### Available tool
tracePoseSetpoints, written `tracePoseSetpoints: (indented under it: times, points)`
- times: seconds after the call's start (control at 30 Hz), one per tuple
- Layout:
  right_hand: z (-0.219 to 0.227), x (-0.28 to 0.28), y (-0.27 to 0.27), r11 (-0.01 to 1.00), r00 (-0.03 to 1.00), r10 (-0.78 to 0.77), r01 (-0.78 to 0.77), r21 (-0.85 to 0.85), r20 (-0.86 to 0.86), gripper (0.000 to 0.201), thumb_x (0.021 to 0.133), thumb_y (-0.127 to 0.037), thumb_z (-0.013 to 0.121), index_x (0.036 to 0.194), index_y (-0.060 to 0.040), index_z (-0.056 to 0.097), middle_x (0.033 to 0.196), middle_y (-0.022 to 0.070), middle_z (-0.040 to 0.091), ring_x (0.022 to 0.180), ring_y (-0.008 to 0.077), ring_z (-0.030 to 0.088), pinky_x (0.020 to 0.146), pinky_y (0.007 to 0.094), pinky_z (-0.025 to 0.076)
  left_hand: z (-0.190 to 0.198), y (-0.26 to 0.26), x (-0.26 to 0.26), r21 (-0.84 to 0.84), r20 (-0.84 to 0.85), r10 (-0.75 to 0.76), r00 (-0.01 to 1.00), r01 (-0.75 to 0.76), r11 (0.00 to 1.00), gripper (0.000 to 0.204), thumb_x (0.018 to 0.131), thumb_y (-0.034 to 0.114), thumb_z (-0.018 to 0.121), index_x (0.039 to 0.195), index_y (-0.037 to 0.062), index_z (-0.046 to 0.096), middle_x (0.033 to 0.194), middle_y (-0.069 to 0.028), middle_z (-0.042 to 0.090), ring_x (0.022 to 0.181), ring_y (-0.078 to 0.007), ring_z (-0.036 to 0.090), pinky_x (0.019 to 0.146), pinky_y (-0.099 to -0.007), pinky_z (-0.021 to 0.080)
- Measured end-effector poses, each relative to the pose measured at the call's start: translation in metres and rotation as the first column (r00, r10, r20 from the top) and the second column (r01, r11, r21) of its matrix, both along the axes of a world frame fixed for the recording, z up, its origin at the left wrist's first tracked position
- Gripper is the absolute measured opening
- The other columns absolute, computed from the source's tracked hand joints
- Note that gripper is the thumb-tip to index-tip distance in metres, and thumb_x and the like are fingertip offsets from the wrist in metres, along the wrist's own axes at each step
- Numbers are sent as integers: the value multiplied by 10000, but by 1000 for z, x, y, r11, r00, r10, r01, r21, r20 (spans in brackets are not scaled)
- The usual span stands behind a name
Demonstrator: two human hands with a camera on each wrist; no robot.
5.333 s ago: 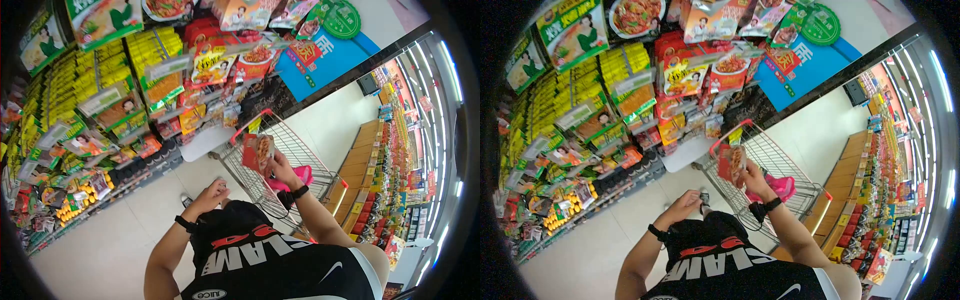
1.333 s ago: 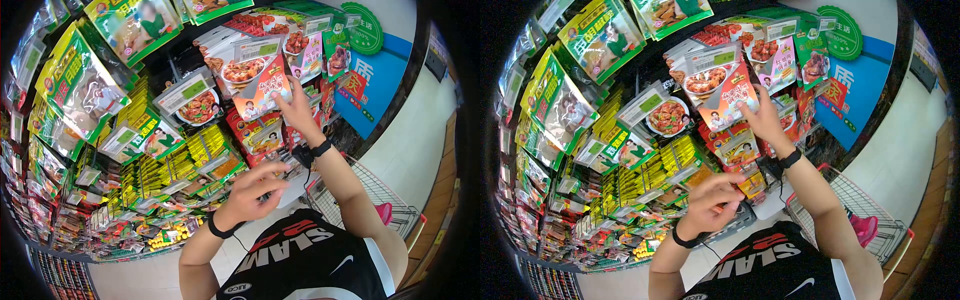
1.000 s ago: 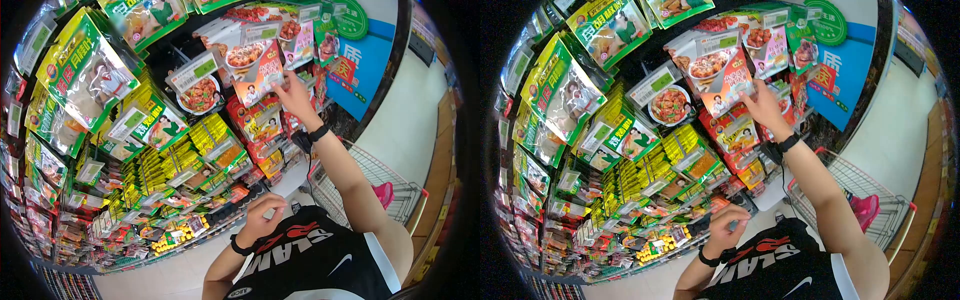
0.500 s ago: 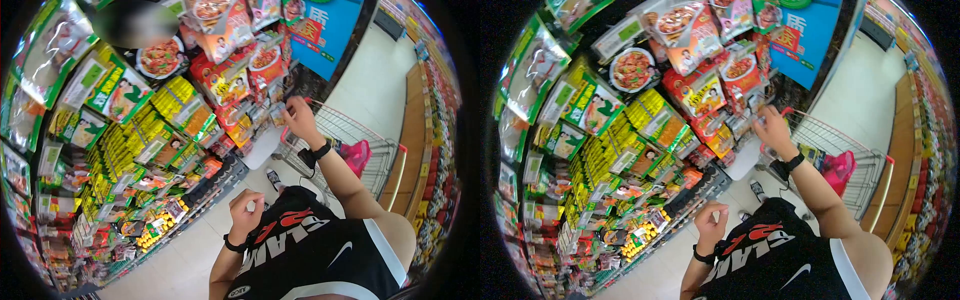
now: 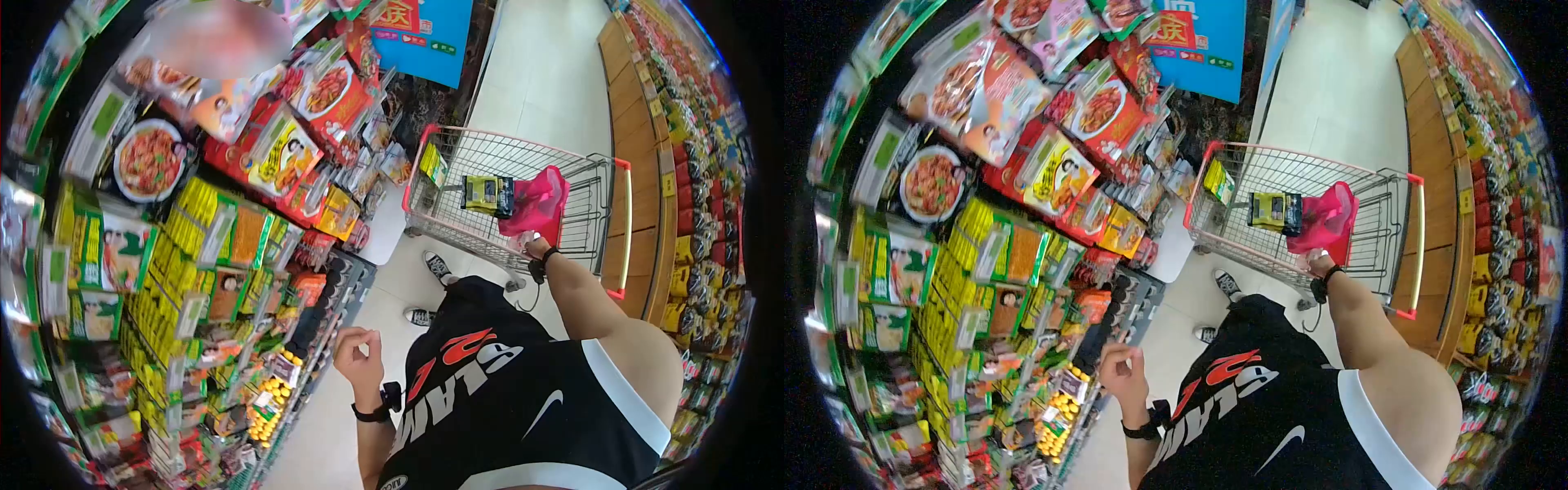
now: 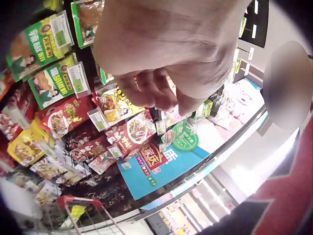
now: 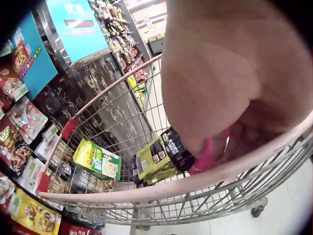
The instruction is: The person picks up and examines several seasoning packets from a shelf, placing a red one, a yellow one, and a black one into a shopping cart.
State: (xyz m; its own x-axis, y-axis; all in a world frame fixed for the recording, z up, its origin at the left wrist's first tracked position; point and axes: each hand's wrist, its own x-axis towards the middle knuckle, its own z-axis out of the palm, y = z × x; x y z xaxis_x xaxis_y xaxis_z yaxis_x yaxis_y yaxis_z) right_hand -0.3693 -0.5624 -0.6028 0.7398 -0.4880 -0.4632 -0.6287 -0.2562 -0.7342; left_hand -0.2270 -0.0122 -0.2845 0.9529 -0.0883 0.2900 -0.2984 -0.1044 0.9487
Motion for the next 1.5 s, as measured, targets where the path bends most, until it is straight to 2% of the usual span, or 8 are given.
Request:
tracePoseSetpoints:
  times: [0.2,0.33,0.63,0.67,0.73,0.8,1.0,1.5]
  points:
    - [-13,81,12,950,924,269,-301,-86,-272,308,861,-285,650,959,-10,750,881,149,749,792,283,712,744,430,574,0,-54,26,112,-89,-131,987,141,984,160,800,-93,742,867,4,634,888,-118,635,821,-200,614,702,-297,515]
    - [-11,141,22,969,996,33,-11,249,-87,370,893,-290,654,1006,58,714,913,170,745,759,259,716,699,381,582,17,-89,53,361,-278,-432,858,510,781,224,783,-15,775,984,24,682,998,-145,674,929,-252,670,774,-326,541]
    - [-127,156,2,498,849,-376,523,692,-371,337,932,-252,634,1155,1,642,1022,130,707,793,213,691,601,355,557,7,-156,93,347,-828,-427,362,931,116,514,937,308,691,1332,6,564,1281,-216,616,1164,-403,610,971,-421,503]
    - [-137,150,-1,651,923,-306,381,657,-232,344,933,-272,637,1153,-8,646,1012,111,704,804,202,687,607,343,555,6,-160,96,318,-866,-363,344,939,132,522,936,309,694,1337,3,560,1287,-221,611,1168,-407,607,974,-425,500]
    - [-152,154,-8,616,890,-381,446,649,-250,340,936,-306,643,1140,-34,659,1014,73,696,831,185,679,631,319,552,3,-168,103,294,-902,-283,324,945,146,535,933,311,699,1344,2,553,1289,-226,608,1171,-413,604,980,-433,495]
    - [-157,170,-6,385,719,-541,674,631,-438,364,949,-343,641,1196,-76,639,1131,31,671,912,172,663,741,305,549,-4,-175,108,296,-911,-256,324,945,141,545,929,313,704,1350,4,549,1281,-227,611,1170,-417,602,984,-440,490]
    - [-134,197,-12,91,498,-757,720,688,-422,588,928,-379,660,1421,-127,461,1472,41,430,1328,272,426,1052,402,423,-17,-215,127,374,-879,-325,349,927,-16,533,920,292,723,1337,3,559,1280,-218,610,1177,-382,600,1000,-435,485]
    - [-140,211,-12,-146,291,-858,653,743,-424,600,883,-408,681,1434,-320,463,1367,-10,468,1132,238,489,880,335,433,-22,-248,142,541,-792,-435,429,823,-173,482,921,312,699,1294,29,581,1187,-190,645,1105,-376,612,949,-452,480]
